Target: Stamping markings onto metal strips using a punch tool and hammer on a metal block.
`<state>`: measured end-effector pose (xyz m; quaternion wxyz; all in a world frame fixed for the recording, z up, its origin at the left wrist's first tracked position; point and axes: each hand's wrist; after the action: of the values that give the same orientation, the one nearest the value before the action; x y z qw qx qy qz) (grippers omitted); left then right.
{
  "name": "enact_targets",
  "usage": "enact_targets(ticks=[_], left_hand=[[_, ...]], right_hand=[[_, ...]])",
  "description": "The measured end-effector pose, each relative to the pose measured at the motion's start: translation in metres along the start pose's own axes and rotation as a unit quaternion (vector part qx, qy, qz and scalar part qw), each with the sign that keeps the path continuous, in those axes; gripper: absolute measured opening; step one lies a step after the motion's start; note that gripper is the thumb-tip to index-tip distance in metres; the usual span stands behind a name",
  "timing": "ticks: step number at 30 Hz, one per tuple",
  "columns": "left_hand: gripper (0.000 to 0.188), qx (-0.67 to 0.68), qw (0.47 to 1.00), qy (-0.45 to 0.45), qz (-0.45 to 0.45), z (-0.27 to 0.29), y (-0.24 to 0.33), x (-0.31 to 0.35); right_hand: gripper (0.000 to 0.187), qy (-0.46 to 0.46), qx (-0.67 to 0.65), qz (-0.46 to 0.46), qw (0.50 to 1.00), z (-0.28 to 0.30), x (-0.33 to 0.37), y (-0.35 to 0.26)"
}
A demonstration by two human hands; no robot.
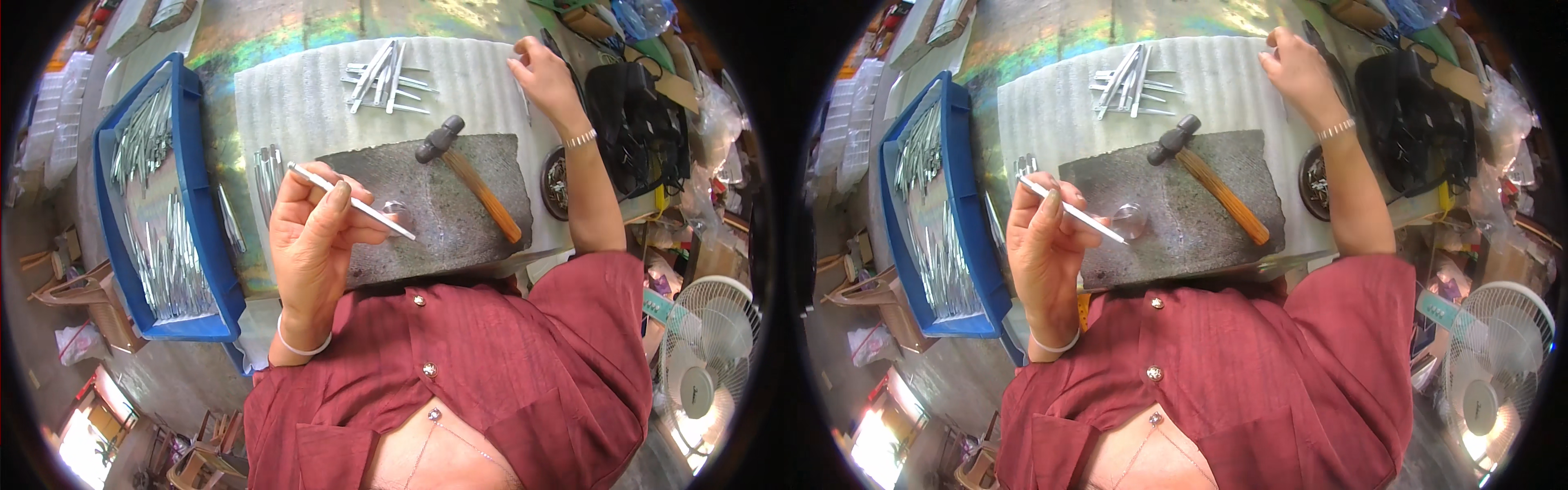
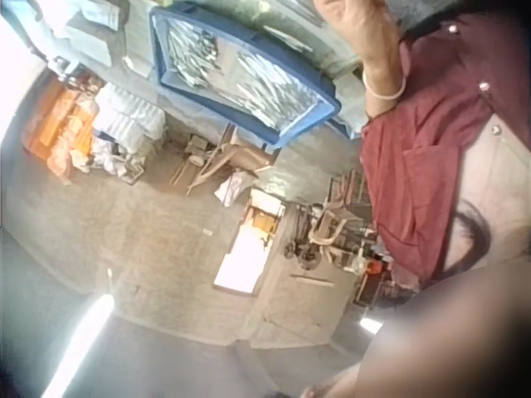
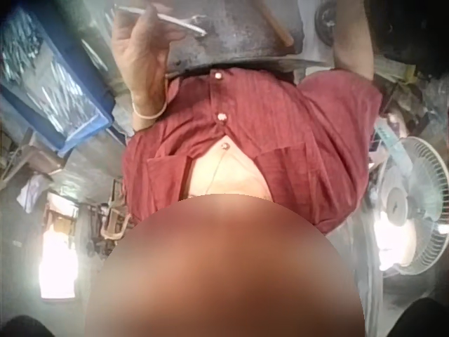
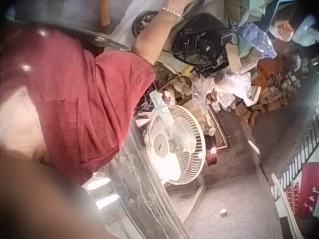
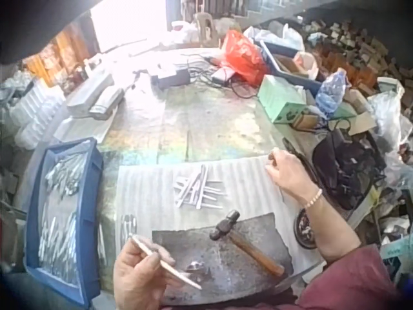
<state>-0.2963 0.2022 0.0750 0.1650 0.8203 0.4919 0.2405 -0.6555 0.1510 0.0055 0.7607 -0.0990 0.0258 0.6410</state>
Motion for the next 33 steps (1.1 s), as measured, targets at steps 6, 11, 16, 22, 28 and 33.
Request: enact_targets(ticks=[6,11,16,22,28,33], left_hand=[[0.014,0.123,0.991,0.046,0.018,0.015,-0.011,0.011],[0.009,0.144,0.985,0.047,0.088,0.017,-0.018,0.026],[0.009,-0.045,0.985,-0.009,0.169,0.026,-0.007,0.052],[0.011,-0.226,0.962,-0.047,0.143,0.026,0.003,0.072],[0.015,-0.169,0.954,-0.088,0.232,0.03,0.011,0.063],[0.014,-0.119,0.967,-0.076,0.214,0.028,0.008,0.051]], right_hand=[[0.033,-0.153,-0.472,0.048,0.867,0.09,0.088,-0.127],[0.02,-0.241,-0.728,0.008,0.641,0.077,0.127,-0.174],[0.009,-0.257,-0.755,-0.077,0.598,0.073,0.133,-0.187],[0.008,-0.355,-0.69,-0.098,0.624,0.074,0.136,-0.204],[0.01,-0.368,-0.691,-0.1,0.615,0.078,0.128,-0.205],[0.009,-0.37,-0.667,-0.126,0.635,0.076,0.119,-0.207]])
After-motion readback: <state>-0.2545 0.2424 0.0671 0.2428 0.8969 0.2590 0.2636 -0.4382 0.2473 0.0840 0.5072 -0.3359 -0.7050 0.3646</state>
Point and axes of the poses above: each hand's wrist, its own x-axis away from the middle knuckle, its own z-axis out of the back of the hand, y = z × x, and after that the axes turned 13 degrees about x, right-handed
